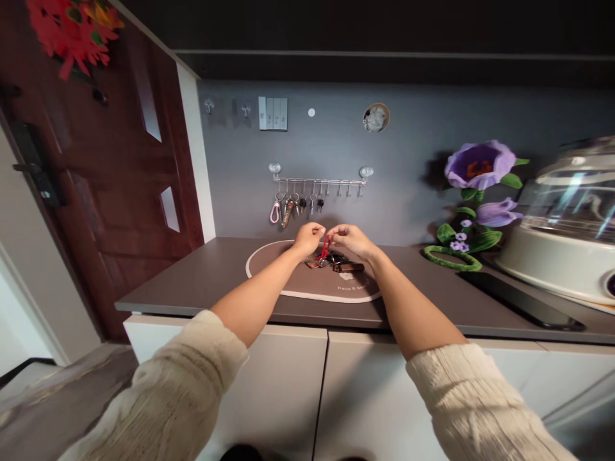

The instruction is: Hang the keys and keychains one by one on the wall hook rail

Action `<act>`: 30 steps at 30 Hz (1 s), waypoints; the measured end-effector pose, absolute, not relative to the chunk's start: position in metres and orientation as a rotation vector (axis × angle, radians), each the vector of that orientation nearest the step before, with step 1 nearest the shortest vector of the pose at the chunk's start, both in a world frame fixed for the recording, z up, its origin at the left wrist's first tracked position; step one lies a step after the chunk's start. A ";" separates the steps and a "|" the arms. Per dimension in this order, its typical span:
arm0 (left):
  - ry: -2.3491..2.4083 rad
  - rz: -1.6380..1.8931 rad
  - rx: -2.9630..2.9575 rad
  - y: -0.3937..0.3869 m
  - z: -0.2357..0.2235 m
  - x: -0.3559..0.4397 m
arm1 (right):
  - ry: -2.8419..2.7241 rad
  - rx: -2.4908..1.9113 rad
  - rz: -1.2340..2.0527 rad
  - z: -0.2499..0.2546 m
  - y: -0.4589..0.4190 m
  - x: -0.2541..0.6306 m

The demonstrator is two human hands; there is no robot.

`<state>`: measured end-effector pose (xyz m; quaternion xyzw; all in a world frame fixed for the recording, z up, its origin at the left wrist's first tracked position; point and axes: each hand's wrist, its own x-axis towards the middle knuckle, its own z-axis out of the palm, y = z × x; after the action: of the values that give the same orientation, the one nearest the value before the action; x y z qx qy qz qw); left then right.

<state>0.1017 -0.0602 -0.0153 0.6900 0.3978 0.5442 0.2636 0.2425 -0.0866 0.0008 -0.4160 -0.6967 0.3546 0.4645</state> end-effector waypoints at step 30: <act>0.739 1.507 1.820 -0.063 -0.004 0.085 | -1.472 -0.837 1.113 -0.006 -0.080 0.236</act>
<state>0.0845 -0.0626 -0.0038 0.6948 0.2819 0.5753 0.3268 0.2355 -0.0802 -0.0062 -0.3503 -0.6165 0.4661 0.5291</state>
